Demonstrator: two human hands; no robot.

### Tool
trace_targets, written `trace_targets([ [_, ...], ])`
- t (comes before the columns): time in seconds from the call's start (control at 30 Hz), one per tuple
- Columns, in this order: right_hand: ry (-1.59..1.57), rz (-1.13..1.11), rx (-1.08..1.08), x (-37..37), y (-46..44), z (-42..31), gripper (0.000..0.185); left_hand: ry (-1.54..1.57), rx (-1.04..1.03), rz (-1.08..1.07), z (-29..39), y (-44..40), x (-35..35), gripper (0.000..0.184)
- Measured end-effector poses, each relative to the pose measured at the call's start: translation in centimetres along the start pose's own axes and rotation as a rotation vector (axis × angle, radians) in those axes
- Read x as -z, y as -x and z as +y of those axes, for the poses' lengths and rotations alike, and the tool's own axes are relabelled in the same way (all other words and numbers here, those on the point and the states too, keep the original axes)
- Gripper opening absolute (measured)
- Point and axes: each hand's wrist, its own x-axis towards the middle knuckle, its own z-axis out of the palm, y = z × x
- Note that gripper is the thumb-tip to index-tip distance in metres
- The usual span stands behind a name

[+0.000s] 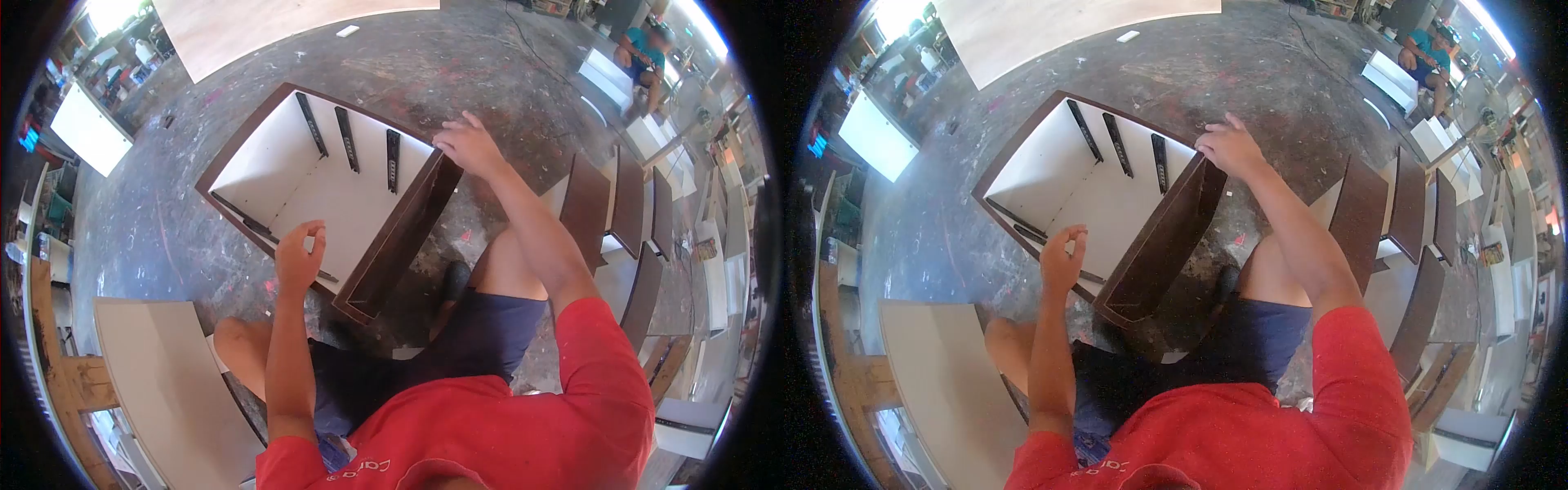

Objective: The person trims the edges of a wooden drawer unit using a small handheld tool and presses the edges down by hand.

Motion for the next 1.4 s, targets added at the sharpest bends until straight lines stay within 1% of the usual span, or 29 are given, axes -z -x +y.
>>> trace_targets([
  [0.03, 0.002, -0.005, 0.0, 0.1, -0.3, -0.3, 0.023, -0.016, -0.02, -0.017, 0.0, -0.2, 0.0, 0.02],
  [0.13, -0.218, -0.041, 0.085, -1.0, 0.7, -2.6, 0.024, 0.028, 0.043, -0.055, -0.5, -0.1, -0.3, 0.019],
  [0.23, -0.039, 0.055, -0.002, -0.3, 0.1, -0.6, 0.022, 0.076, 0.05, 0.004, -0.6, -0.3, -0.5, 0.019],
  [0.33, 0.025, 0.041, 0.066, 0.3, -0.2, -0.3, 0.021, 0.079, 0.07, -0.032, -0.2, -0.2, -0.1, 0.02],
  [0.37, -0.02, 0.042, 0.112, 0.1, -0.3, -0.9, 0.02, 0.073, 0.073, -0.028, -0.2, -0.4, 0.0, 0.02],
  [0.47, -0.136, 0.003, 0.237, -0.5, 1.2, -5.3, 0.022, 0.066, 0.079, -0.022, -0.2, -0.2, -0.3, 0.02],
  [0.53, -0.209, 0.031, 0.332, -0.9, 2.0, -8.7, 0.021, 0.059, 0.06, -0.02, -0.3, -0.3, -0.1, 0.021],
  [0.63, -0.332, 0.027, 0.442, -0.6, 3.1, -14.9, 0.017, 0.043, 0.101, -0.057, 0.4, -0.4, 0.4, 0.022],
  [0.67, -0.376, 0.011, 0.475, -0.4, 3.5, -17.0, 0.016, 0.07, 0.071, -0.04, -0.4, -0.3, 0.0, 0.023],
  [0.77, -0.407, -0.005, 0.598, -0.6, 4.5, -23.2, 0.013, -0.015, 0.066, -0.041, -0.3, -0.4, -0.1, 0.023],
  [0.8, -0.408, -0.011, 0.639, -0.9, 5.1, -25.2, 0.014, 0.012, 0.13, -0.066, 0.1, -0.3, 0.1, 0.024],
  [0.87, -0.382, 0.001, 0.722, -1.3, 5.3, -27.5, 0.015, 0.039, 0.174, -0.08, 0.1, 0.0, 0.0, 0.025],
  [0.97, -0.48, -0.005, 0.669, -1.1, 4.8, -26.5, 0.013, 0.015, 0.198, -0.103, 0.3, -0.4, 0.1, 0.025],
  [1.0, -0.451, -0.027, 0.588, -0.7, 4.7, -25.5, 0.012, 0.01, 0.207, -0.105, 0.4, -0.4, 0.2, 0.025],
  [1.1, -0.404, 0.037, 0.509, 0.5, 4.2, -23.3, 0.012, 0.029, 0.241, -0.116, 0.5, -0.6, 0.4, 0.025],
  [1.2, -0.249, -0.084, 0.608, -0.1, 5.1, -26.1, 0.013, -0.006, 0.225, -0.135, 0.3, -0.4, 0.3, 0.026],
  [1.23, -0.357, 0.0, 0.637, -1.4, 5.7, -27.3, 0.015, -0.024, 0.199, -0.139, 0.2, -0.7, 0.1, 0.026],
  [1.3, -0.401, -0.038, 0.651, -0.9, 5.5, -28.0, 0.013, -0.02, 0.221, -0.15, 0.2, -0.9, -0.1, 0.026],
  [1.4, -0.387, -0.143, 0.526, -0.4, 4.6, -24.4, 0.012, -0.021, 0.249, -0.179, 0.2, -0.8, -0.2, 0.026],
])
